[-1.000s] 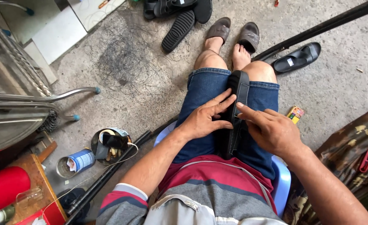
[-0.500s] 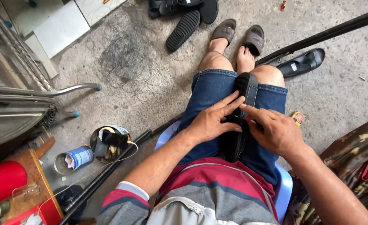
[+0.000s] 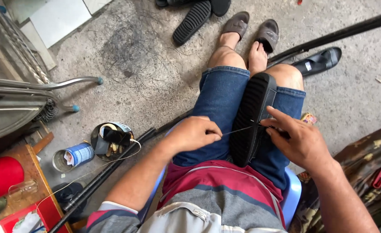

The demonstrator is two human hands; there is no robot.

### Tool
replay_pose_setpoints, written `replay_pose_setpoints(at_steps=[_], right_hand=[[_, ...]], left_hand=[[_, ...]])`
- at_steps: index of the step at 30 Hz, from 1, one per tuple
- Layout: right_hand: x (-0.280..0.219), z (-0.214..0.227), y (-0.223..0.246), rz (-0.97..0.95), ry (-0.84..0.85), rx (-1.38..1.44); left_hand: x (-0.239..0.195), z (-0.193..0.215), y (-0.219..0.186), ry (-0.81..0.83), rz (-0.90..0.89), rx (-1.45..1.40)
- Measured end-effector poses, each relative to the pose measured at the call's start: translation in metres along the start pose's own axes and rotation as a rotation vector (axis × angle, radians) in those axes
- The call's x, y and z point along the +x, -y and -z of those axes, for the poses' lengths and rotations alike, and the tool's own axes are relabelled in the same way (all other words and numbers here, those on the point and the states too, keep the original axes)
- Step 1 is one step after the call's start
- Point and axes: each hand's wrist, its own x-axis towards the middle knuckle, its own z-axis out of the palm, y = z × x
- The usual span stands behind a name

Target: The person sits on a blue plastic chair and sews a black shoe held on their lap using a needle and thread. They repeatedly push the needle through the shoe material and pull the thread to secure the stitches. After finishing the sewing, the person picks up a smartphone from the floor and interacts with the screen.

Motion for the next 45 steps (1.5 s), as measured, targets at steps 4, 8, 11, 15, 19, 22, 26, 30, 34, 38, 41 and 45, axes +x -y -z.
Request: replay_pose_setpoints(at_steps=[4,8,11,15,19,22,26,30,34,38,41,45], right_hand=[[0.003,0.002,0.002,-0.093,0.077,0.012],[0.002,-0.004,-0.001,-0.109,0.057,-0.049],[0.000,-0.008,-0.004,-0.068,-0.004,-0.051],[0.001,-0.006,0.000,-0.118,-0.055,0.050],[0.000,-0.007,0.000,-0.135,-0.039,0.023],[-0.001,-0.004,0.005,-0.141,-0.018,-0.013],[0.001,-0.006,0.005,-0.151,0.013,-0.051],[0.006,-0.008,0.008,-0.145,0.019,-0.083],[0.006,-0.008,0.006,-0.136,0.017,-0.048],[0.003,-0.008,0.006,-0.133,0.004,0.009],[0.002,-0.009,0.004,-0.122,-0.033,0.032],[0.002,-0.010,0.006,-0.117,-0.051,0.059]], left_hand=[[0.000,0.007,-0.018,-0.027,-0.019,-0.951],[0.017,-0.023,-0.036,-0.019,-0.035,-1.268],[0.019,-0.029,-0.035,0.023,-0.192,-1.182],[0.016,-0.025,-0.041,-0.074,-0.166,-1.476],[0.013,-0.010,-0.030,-0.181,-0.063,-1.215],[-0.005,0.012,-0.027,-0.171,-0.062,-0.741],[-0.032,0.031,-0.024,-0.147,-0.025,-0.165],[-0.037,0.024,-0.021,-0.125,0.013,-0.400],[-0.015,-0.008,-0.022,-0.137,-0.128,-1.162],[0.009,-0.020,-0.043,-0.140,-0.178,-1.289],[0.024,-0.023,-0.035,-0.315,-0.147,-0.788],[0.027,-0.011,-0.042,-0.305,0.106,-0.256]])
